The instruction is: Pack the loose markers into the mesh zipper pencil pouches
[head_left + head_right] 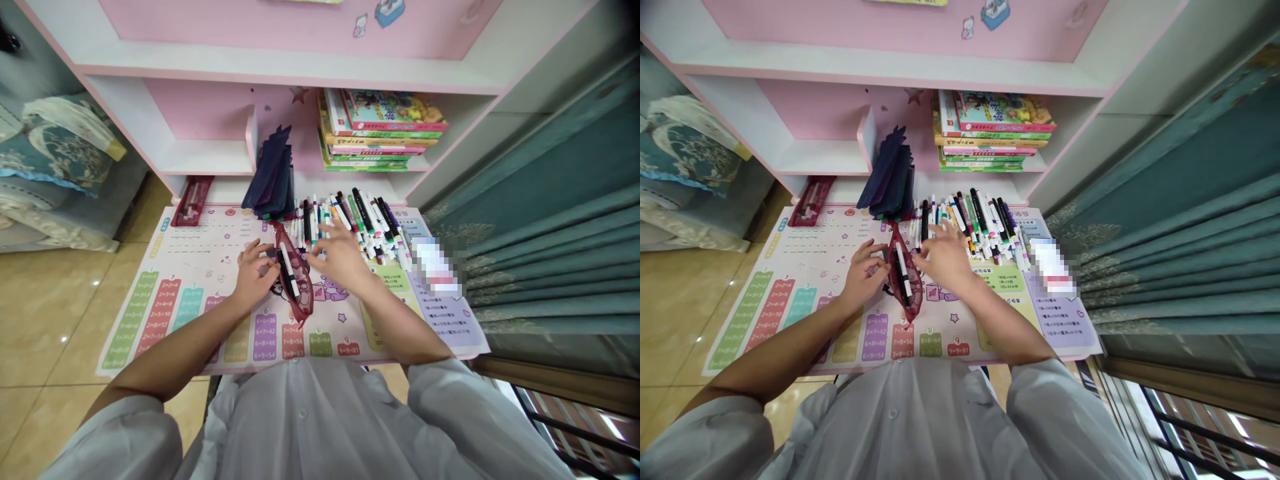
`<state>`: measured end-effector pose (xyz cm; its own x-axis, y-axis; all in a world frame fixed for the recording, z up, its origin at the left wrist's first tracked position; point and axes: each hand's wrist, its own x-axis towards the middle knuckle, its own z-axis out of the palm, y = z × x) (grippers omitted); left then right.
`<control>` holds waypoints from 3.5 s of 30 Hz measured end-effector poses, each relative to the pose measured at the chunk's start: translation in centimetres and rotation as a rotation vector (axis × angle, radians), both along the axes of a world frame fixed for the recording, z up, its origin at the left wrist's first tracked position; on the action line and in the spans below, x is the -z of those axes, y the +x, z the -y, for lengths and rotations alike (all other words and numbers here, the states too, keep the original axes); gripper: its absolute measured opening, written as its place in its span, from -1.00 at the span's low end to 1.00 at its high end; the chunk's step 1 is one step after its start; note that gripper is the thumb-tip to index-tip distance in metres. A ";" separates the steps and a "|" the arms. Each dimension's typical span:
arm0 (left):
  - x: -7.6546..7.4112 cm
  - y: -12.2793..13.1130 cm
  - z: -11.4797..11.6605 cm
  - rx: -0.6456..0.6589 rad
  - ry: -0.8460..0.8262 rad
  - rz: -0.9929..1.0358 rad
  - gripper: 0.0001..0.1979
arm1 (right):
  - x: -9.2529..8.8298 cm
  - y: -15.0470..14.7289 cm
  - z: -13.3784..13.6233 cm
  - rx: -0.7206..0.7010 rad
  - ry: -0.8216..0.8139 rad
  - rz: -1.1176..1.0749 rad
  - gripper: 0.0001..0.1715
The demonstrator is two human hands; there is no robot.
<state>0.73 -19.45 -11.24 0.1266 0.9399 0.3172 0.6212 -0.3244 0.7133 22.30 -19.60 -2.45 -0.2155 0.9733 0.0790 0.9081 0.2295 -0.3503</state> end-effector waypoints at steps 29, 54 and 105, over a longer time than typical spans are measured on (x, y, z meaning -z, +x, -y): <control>0.0 0.0 0.0 0.003 -0.023 0.034 -0.79 | 2.2 9.6 -6.6 0.673 0.084 0.283 -0.51; 0.1 0.1 0.1 0.000 -0.022 0.000 -0.79 | -3.2 3.8 1.5 0.022 0.098 -0.077 -0.78; 0.0 -0.1 0.0 0.008 -0.032 0.006 -0.80 | 3.6 5.4 -5.7 0.507 0.164 0.173 -0.62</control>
<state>0.60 -19.43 -11.23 0.1323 0.9485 0.2878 0.6144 -0.3063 0.7271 27.66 -13.88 -6.06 0.2535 0.9363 0.2429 0.9599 -0.2124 -0.1828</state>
